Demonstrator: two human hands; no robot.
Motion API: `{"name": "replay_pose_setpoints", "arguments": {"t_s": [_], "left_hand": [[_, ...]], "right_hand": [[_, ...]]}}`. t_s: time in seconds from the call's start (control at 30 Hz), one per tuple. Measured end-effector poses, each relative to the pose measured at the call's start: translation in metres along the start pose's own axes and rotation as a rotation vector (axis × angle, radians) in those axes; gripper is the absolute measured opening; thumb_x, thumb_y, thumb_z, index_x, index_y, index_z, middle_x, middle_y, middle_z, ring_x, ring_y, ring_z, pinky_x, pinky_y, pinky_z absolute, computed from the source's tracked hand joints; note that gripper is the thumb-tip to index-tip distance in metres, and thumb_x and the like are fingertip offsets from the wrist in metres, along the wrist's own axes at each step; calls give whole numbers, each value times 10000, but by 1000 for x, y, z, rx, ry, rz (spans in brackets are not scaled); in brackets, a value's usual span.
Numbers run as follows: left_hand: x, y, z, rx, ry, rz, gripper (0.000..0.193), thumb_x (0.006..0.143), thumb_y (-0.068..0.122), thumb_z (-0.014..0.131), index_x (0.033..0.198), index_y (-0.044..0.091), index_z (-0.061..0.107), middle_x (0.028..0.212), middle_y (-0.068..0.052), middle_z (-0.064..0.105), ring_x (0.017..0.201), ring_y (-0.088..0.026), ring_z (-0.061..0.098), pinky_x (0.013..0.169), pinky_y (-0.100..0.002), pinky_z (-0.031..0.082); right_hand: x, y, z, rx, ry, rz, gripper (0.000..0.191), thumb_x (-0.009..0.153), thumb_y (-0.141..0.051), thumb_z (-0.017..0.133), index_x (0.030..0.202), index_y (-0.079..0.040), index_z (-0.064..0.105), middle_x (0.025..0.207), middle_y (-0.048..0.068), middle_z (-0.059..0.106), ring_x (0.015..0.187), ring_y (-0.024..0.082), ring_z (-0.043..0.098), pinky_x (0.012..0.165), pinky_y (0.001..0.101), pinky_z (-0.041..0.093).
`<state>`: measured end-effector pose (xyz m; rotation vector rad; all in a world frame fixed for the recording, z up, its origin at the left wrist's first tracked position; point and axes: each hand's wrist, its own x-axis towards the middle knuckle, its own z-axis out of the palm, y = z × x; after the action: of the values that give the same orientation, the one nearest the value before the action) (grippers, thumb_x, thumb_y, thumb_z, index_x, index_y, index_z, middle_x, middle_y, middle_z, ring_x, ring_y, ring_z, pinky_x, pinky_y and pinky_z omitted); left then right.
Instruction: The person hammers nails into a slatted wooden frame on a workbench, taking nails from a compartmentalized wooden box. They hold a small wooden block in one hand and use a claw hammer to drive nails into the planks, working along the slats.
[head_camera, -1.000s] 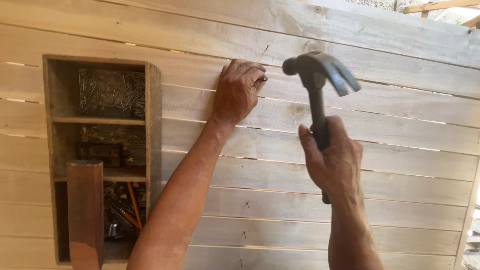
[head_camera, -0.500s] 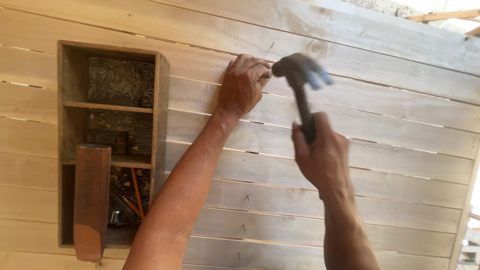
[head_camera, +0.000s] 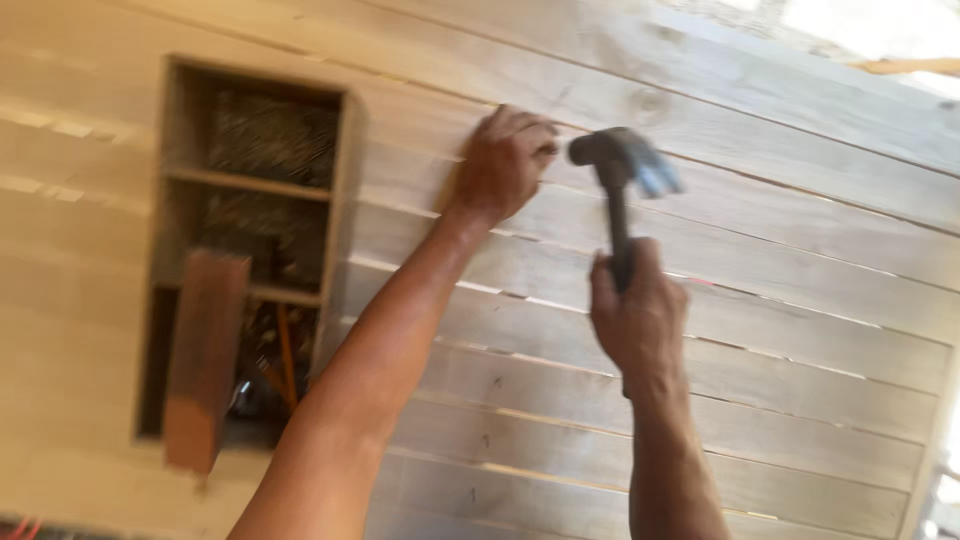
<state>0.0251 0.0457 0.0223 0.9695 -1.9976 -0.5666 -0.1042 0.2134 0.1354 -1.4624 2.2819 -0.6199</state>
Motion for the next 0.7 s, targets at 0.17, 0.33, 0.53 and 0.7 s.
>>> {"name": "replay_pose_setpoints", "arguments": {"t_s": [0.17, 0.33, 0.53, 0.7], "left_hand": [[-13, -2, -41, 118, 315, -33, 154, 945, -18, 684, 1078, 56, 711, 1116, -89, 719, 1119, -230, 646, 1024, -420, 512], [-36, -35, -140, 711, 459, -408, 143, 890, 69, 675, 1000, 3, 739, 929, -207, 731, 920, -391, 679, 770, -555, 471], [-33, -59, -186, 683, 40, -714, 100, 790, 118, 666, 820, 59, 740, 912, -248, 722, 890, -452, 705, 780, -652, 527], [-36, -52, -186, 633, -72, -735, 94, 877, 138, 683, 892, 46, 700, 880, -185, 741, 813, -325, 743, 782, -564, 554]], "right_hand": [[-30, -8, -5, -6, 12, -6, 255, 1003, -253, 675, 935, -40, 552, 629, 170, 618, 557, 369, 642, 545, 483, 483], [-55, -9, 22, 35, -95, -76, 270, 963, -264, 698, 891, -45, 558, 644, 183, 647, 569, 391, 654, 562, 497, 493], [-59, -13, 61, -61, -163, -242, 296, 975, -283, 661, 908, -25, 531, 686, 245, 638, 659, 492, 626, 587, 573, 457], [-58, -7, 63, -51, -209, -164, 310, 956, -309, 646, 888, -34, 520, 692, 244, 644, 690, 493, 637, 647, 575, 457]]}}
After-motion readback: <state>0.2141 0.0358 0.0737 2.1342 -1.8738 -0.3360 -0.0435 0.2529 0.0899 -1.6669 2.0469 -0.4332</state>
